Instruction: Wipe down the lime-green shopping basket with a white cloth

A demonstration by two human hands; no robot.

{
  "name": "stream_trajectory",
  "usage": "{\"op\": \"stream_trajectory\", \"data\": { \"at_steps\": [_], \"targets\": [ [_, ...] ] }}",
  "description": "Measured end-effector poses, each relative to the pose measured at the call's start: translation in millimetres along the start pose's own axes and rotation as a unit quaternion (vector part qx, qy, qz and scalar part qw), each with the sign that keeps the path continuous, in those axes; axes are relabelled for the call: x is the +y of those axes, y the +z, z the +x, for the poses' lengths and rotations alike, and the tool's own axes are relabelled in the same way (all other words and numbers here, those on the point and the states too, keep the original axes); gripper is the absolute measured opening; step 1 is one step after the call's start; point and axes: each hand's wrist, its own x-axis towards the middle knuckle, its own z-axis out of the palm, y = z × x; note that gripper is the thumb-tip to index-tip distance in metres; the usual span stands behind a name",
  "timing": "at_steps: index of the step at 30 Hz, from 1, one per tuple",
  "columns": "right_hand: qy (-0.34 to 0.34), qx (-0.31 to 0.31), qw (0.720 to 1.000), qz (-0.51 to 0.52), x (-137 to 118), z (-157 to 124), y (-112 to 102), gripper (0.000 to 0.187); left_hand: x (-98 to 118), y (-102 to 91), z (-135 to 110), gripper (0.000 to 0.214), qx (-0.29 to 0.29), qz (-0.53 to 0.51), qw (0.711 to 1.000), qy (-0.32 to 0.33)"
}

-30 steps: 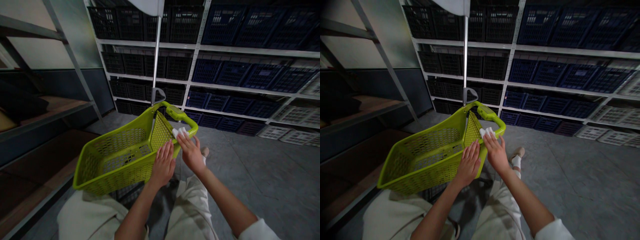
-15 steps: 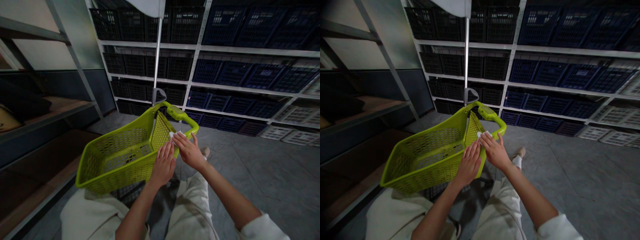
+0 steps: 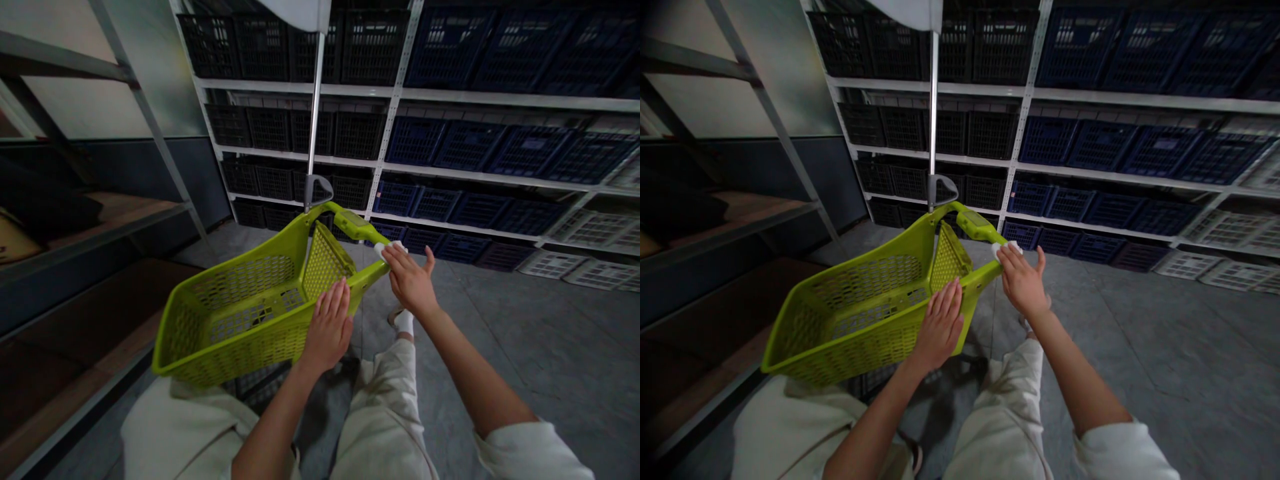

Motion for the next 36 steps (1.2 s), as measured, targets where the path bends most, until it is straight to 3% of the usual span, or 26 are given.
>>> {"op": "stream_trajectory", "data": {
  "at_steps": [6, 9, 11, 14, 19, 23, 27, 29, 32, 34, 36],
  "targets": [
    [-0.024, -0.037, 0.998, 0.036, -65.1, -15.4, 7.8, 0.047, 2.2, 2.4, -0.5, 0.062, 0.006, 0.013, 1.000, -0.002],
    [-0.041, -0.054, 0.997, 0.039, -80.6, -21.4, 11.2, 0.049, 1.2, 1.1, -0.9, 0.061, 0.005, 0.013, 1.000, -0.001],
    [-0.057, -0.055, 0.996, 0.033, -74.8, -22.0, 11.9, 0.050, 0.1, -0.7, -1.1, 0.061, 0.001, 0.010, 1.000, 0.002],
    [-0.068, -0.045, 0.996, 0.021, -45.7, -17.3, 10.2, 0.050, -1.5, -2.4, -1.3, 0.061, 0.002, 0.004, 1.000, 0.007],
    [0.014, -0.002, 1.000, 0.023, -1.5, -6.6, 8.9, 0.053, -0.8, -0.4, -0.5, 0.063, 0.010, 0.001, 1.000, 0.006],
    [0.081, 0.028, 0.995, 0.042, -28.6, -10.8, 16.1, 0.055, 1.6, 1.4, -0.4, 0.063, 0.009, 0.001, 1.000, 0.000],
    [0.029, -0.009, 0.997, 0.065, -81.8, -23.4, 22.8, 0.056, 1.1, 2.7, -2.1, 0.064, 0.008, 0.003, 1.000, 0.000],
    [0.004, -0.022, 0.997, 0.069, -95.0, -27.4, 22.9, 0.055, -0.1, 2.2, -3.0, 0.063, 0.008, 0.005, 1.000, 0.000],
    [-0.043, -0.035, 0.996, 0.064, -85.9, -25.9, 18.1, 0.052, -1.8, -0.9, -4.0, 0.062, 0.000, 0.007, 1.000, 0.002],
    [-0.065, -0.042, 0.995, 0.057, -63.7, -20.9, 12.8, 0.052, -2.3, -3.5, -4.4, 0.062, -0.005, 0.006, 1.000, 0.003],
    [-0.046, -0.032, 0.997, 0.045, -35.4, -14.6, 8.2, 0.053, -2.2, -5.3, -4.5, 0.062, -0.007, 0.003, 1.000, 0.003]
  ]
}}
